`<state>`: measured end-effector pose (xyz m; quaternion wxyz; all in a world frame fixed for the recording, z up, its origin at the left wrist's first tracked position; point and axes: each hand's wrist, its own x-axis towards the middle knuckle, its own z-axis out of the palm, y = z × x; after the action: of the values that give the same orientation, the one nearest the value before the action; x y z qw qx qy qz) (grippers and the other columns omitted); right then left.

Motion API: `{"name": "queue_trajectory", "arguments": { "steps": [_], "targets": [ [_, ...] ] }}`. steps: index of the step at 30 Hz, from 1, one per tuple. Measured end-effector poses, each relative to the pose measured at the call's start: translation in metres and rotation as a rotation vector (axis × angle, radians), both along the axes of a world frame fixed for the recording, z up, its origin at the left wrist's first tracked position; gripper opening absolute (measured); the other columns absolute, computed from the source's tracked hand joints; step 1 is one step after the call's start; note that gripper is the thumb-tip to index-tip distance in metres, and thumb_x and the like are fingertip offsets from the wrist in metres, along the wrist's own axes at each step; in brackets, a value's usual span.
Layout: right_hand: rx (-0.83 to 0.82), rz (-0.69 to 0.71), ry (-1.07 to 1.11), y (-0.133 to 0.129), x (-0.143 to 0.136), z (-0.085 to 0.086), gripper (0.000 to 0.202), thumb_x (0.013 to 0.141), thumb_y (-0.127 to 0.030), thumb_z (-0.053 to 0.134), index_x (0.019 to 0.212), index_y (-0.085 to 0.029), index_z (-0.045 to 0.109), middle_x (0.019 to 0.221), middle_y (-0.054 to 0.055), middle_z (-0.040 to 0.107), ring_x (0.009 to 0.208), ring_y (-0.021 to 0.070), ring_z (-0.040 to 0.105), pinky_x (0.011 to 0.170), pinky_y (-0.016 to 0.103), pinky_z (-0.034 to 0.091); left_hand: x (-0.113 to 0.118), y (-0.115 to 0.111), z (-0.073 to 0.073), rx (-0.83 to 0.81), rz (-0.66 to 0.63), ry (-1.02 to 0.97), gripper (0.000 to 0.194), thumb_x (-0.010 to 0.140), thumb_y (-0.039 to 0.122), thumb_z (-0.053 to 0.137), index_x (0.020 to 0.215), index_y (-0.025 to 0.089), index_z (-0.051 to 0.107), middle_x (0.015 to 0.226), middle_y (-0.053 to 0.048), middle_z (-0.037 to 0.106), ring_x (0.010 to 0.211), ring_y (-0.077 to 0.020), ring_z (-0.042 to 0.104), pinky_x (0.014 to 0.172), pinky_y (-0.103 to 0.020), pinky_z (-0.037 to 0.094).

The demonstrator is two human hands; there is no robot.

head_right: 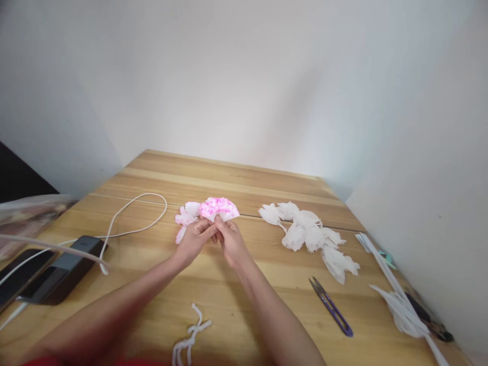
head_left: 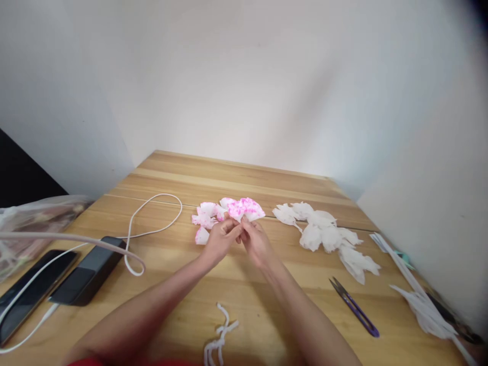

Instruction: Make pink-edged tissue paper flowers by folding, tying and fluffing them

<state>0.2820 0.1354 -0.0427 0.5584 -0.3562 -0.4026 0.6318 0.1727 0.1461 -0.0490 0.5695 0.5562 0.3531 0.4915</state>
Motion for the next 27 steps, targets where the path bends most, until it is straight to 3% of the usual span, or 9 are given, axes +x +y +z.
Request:
{"name": "queue_trajectory", "arguments": {
  "steps": [5,12,16,20,22,24,27],
  "targets": [
    [0.089,0.033,-0.131,-0.002,0.004,-0.005,0.034,0.068,-0.044,0.073,0.067,-0.015,0.055,0.067,0.0,0.051,0.065,0.0111,0.045,0.062,0.024,0.038,-0.003,-0.002,0.002,0.064,0.097,0.108,0.023,0.077,0.03,0.057,0.061,0.014,0.054,0.057,0.002,0.053,0.054,-0.0094,0.047,0.052,-0.019,0.036],
    [0.077,-0.053,-0.135,-0.004,-0.002,0.004,0.034,0.075,-0.042,0.067,0.06,-0.014,0.055,0.05,-0.003,0.043,0.047,0.0078,0.039,0.047,0.023,0.033,0.004,-0.011,0.006,-0.021,0.116,0.026,0.03,0.079,0.036,0.056,0.058,0.015,0.05,0.052,0.002,0.052,0.05,-0.0095,0.047,0.052,-0.021,0.037],
    [0.0,-0.105,-0.141,-0.008,-0.004,0.005,0.033,0.074,-0.045,0.067,0.072,-0.012,0.065,0.045,-0.004,0.042,0.042,0.0072,0.036,0.042,0.022,0.03,0.01,-0.017,-0.003,-0.031,0.134,0.01,0.033,0.082,0.038,0.054,0.058,0.016,0.046,0.052,0.002,0.05,0.051,-0.01,0.046,0.053,-0.021,0.037],
    [-0.114,-0.114,-0.155,-0.007,0.001,-0.002,0.041,0.071,-0.048,0.069,0.09,-0.011,0.07,0.058,0.001,0.059,0.043,0.0073,0.041,0.038,0.021,0.029,0.011,-0.02,-0.017,0.007,0.066,0.058,0.033,0.088,0.04,0.047,0.065,0.016,0.048,0.061,0.001,0.054,0.057,-0.0123,0.05,0.056,-0.023,0.039],
    [-0.09,-0.14,-0.142,-0.004,0.008,-0.006,0.038,0.072,-0.046,0.069,0.091,-0.013,0.07,0.071,0.005,0.067,0.053,0.0107,0.053,0.045,0.022,0.04,0.006,-0.02,-0.021,0.081,-0.033,0.143,0.032,0.09,0.039,0.044,0.071,0.015,0.053,0.069,-0.001,0.059,0.065,-0.0137,0.054,0.062,-0.024,0.041],
    [-0.019,-0.21,-0.113,-0.001,0.019,-0.009,0.033,0.074,-0.044,0.069,0.092,-0.016,0.07,0.086,0.006,0.071,0.076,0.0151,0.063,0.069,0.027,0.05,-0.005,-0.018,-0.021,0.167,-0.118,0.3,0.03,0.091,0.037,0.044,0.076,0.015,0.059,0.074,-0.002,0.062,0.069,-0.0148,0.056,0.065,-0.024,0.041],
    [-0.019,-0.294,-0.123,-0.001,0.039,-0.015,0.032,0.072,-0.043,0.071,0.093,-0.018,0.069,0.093,0.006,0.071,0.089,0.0182,0.065,0.089,0.034,0.048,-0.03,-0.014,-0.017,0.345,-0.116,0.614,0.024,0.089,0.032,0.048,0.08,0.017,0.063,0.079,-0.004,0.066,0.073,-0.017,0.058,0.066,-0.026,0.04]
  ]
}}
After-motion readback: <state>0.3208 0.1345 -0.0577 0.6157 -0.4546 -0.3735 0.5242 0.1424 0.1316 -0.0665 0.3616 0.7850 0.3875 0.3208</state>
